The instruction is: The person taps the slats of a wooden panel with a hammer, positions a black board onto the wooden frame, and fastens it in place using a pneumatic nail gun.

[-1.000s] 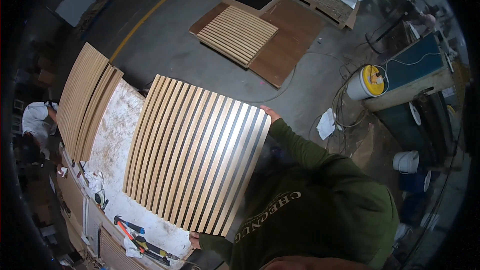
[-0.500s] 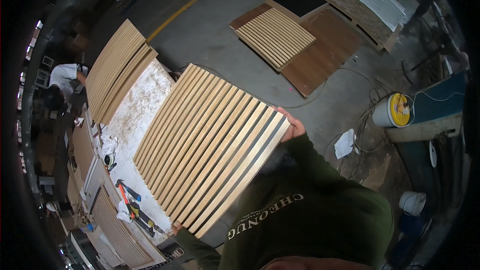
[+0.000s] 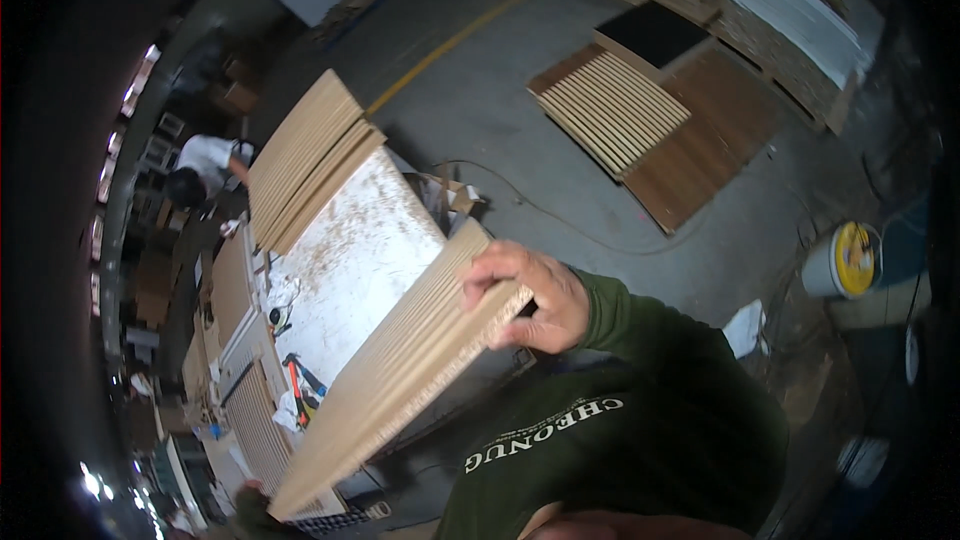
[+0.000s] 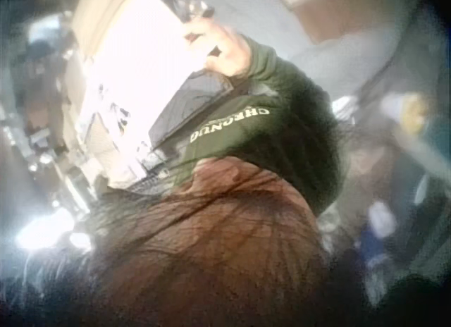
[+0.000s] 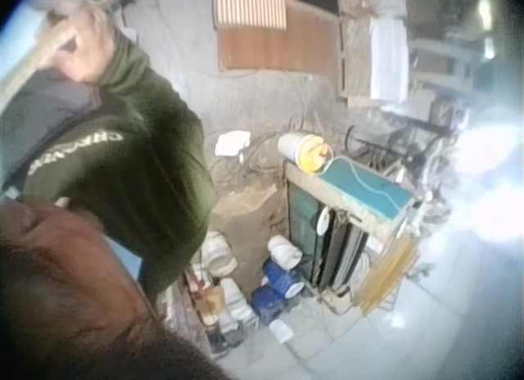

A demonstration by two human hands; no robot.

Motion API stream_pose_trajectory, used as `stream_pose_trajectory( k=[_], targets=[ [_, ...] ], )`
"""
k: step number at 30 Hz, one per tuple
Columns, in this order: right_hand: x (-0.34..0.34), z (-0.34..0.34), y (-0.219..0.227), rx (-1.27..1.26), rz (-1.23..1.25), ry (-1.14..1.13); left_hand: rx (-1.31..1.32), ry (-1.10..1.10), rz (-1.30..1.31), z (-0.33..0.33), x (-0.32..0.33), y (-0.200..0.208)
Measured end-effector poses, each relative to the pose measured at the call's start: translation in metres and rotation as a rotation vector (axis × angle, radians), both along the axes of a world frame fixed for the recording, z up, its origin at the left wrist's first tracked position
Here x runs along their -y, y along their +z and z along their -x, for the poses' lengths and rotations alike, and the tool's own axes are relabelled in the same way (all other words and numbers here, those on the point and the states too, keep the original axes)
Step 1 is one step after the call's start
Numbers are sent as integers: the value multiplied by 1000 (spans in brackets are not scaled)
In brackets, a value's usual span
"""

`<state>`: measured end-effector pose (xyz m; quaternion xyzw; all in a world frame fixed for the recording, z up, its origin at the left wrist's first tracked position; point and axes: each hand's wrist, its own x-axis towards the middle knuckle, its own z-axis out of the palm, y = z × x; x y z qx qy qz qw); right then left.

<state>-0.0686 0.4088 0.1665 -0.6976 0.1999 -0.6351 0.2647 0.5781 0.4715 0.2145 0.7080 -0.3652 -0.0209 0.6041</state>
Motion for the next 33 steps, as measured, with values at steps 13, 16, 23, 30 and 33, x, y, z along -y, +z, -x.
stream_pose_trajectory(
  k=[13,16,23,30,33],
  targets=[
    [180,-23,30,77,-55,-39,-510,-371,352,-132,67,-121],
    [216,-46,47,142,30,-89,-599,-257,65,-53,91,-176],
    [268,-64,-79,256,-271,-59,-685,-276,-428,103,142,-258],
    [270,-52,-150,169,-634,-60,-615,-489,-582,261,225,-266],
    [257,-5,-142,163,-575,-193,-564,-516,-569,339,258,-238]
  ],
)
